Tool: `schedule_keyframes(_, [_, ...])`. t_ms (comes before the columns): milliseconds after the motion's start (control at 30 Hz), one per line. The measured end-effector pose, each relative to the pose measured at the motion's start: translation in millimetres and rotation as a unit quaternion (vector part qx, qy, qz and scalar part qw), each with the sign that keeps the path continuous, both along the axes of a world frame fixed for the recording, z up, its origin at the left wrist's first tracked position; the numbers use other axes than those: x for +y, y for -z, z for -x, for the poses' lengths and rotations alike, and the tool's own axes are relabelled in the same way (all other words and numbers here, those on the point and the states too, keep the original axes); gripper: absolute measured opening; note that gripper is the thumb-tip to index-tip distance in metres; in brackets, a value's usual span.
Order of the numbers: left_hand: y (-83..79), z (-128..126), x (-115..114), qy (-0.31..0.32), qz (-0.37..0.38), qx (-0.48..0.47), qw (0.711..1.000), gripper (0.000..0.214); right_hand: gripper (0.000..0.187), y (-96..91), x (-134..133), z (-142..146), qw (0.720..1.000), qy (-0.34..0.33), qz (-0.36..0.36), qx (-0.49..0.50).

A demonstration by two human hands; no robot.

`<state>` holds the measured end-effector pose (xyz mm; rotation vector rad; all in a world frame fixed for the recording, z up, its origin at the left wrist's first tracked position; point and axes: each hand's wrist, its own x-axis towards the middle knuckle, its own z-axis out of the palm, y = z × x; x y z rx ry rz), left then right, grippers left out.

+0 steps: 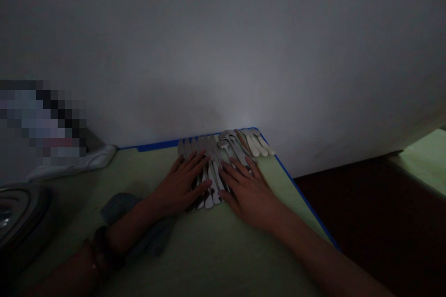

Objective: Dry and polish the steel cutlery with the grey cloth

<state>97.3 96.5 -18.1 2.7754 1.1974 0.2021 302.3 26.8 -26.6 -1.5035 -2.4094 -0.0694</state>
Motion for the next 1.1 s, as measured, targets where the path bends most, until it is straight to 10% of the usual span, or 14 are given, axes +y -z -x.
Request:
schedule_keyframes(200, [-0.8,4,10,-0.077,-0.015,-0.007,0.997,0.069,0.065,-1.4,-3,-2,0.999,-0.040,0.003,0.009])
schedule_keyframes(467, [-4.7,13,-1,0.133,0.003,0.018,0.991,0.092,0.066,-6.4,2,-17,0.997,-0.071,0.030,-0.016])
schedule_keyframes(1100, [-0.2,5,-10,0.121,-0.016,0.000,0.993,0.083,0.057,-8.7,4,-30,0.997,-0.075,0.006,-0.002])
